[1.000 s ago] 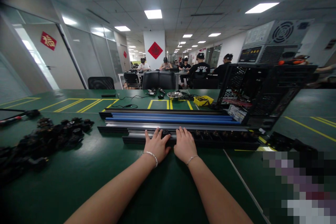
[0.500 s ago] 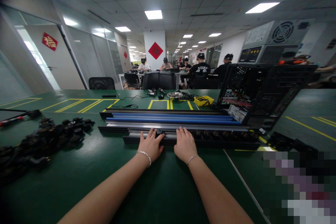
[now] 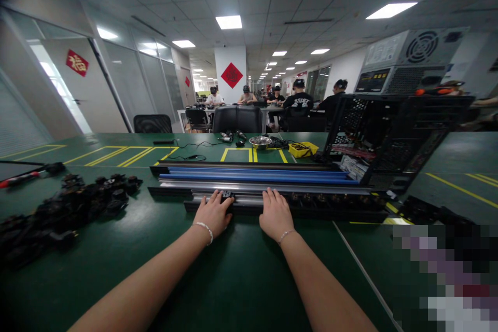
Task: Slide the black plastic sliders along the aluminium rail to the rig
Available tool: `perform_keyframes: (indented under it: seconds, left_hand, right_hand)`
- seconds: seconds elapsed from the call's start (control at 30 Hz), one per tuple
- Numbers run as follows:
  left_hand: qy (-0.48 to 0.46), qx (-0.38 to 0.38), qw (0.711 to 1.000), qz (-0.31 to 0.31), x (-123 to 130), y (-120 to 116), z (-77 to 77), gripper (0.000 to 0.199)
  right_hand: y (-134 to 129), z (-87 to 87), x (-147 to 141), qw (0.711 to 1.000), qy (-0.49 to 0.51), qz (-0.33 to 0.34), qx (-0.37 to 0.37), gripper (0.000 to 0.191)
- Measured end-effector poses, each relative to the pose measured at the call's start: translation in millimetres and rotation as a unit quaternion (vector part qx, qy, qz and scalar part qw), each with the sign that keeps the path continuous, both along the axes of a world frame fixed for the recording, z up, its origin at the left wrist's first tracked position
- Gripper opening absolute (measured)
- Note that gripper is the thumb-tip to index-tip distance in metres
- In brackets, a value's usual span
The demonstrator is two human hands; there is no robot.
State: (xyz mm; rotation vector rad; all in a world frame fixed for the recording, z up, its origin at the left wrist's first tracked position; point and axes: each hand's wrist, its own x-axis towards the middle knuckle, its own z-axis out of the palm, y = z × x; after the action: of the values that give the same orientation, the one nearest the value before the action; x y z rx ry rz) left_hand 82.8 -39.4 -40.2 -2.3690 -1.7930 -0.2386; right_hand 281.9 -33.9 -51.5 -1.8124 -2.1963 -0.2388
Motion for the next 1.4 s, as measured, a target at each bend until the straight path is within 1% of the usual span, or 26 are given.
perform_keyframes:
  seconds: [0.23,0.5,0.87,1.03,1.4]
  left_hand:
    - [0.004,-0.013,1.0,0.018,-12,0,1.2,0.048]
    - [0.011,0.004,1.0,0.021,-23,1,-0.7,0.046]
    - [0.022,0.003,0.999,0.043,-38,0,3.2,0.044]
    - [0.021,0.002,0.998,0.052,-44,-1,2.5,0.045]
    - [0.021,0.004,0.997,0.07,-67,2,-0.7,0.043]
  right_hand:
    - [1,-0.4,1,1.0,0.005,0.001,-0.004,0.064]
    - [1,0.1,1,1.0,0.01,0.002,-0.007,0.064]
    - [2,-1.2,1,1.0,0.002,-0.001,-0.003,0.065]
    - [2,-0.3,1,1.0,-0.001,0.001,-0.01,0.065]
    - [1,1.1,0,1.0,-0.001,-0.001,-0.017,0.065]
